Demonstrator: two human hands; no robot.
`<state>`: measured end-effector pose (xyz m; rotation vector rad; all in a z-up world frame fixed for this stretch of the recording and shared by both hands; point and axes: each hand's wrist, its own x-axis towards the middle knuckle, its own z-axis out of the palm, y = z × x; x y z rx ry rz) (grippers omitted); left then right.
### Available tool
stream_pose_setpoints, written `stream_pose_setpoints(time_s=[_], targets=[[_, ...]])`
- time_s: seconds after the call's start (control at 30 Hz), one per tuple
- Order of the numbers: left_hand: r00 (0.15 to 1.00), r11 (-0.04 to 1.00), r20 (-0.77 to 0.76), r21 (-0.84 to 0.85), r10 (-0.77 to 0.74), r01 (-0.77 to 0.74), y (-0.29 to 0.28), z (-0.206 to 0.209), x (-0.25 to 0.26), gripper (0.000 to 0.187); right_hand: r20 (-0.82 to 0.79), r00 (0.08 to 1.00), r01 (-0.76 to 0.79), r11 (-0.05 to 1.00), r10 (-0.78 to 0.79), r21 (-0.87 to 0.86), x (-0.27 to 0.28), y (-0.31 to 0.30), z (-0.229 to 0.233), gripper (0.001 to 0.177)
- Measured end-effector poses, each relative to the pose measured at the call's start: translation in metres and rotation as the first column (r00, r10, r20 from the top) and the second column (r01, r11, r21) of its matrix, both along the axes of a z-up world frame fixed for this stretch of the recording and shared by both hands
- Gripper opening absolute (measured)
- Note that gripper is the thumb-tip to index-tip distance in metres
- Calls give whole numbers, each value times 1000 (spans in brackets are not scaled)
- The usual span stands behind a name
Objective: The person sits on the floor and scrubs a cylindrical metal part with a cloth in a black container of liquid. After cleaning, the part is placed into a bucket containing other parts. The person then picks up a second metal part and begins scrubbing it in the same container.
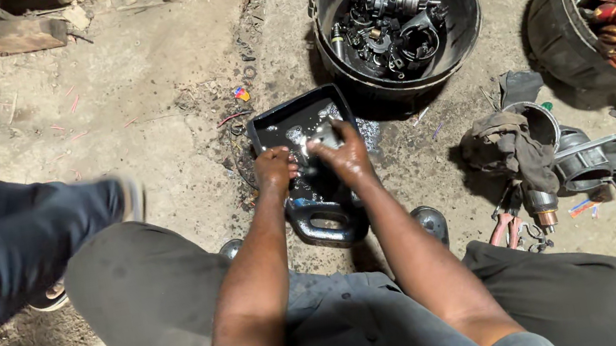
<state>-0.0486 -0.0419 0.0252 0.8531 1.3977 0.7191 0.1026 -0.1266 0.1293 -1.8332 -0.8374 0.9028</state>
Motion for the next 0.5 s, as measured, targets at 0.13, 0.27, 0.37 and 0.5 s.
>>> stream_pose_setpoints(time_s=[0.13, 0.27, 0.37, 0.5], targets=[[983, 1000, -184, 6, -24, 26, -2, 1, 0, 19, 329, 934, -173, 983, 142, 65, -10, 2, 22, 90], [940, 985, -304, 30, -155, 172, -10, -16, 2, 26, 224, 967, -138, 989, 121, 61, -9, 4, 5, 90], [708, 669, -662, 413, -246, 618, -19, -39, 8, 35, -103, 993, 63, 987, -48, 150, 1, 2, -22, 74], [249, 470, -873, 26, -419, 882, -32, -63, 24, 48, -865, 475, 371, 928, -159, 33, 19, -8, -39, 55]])
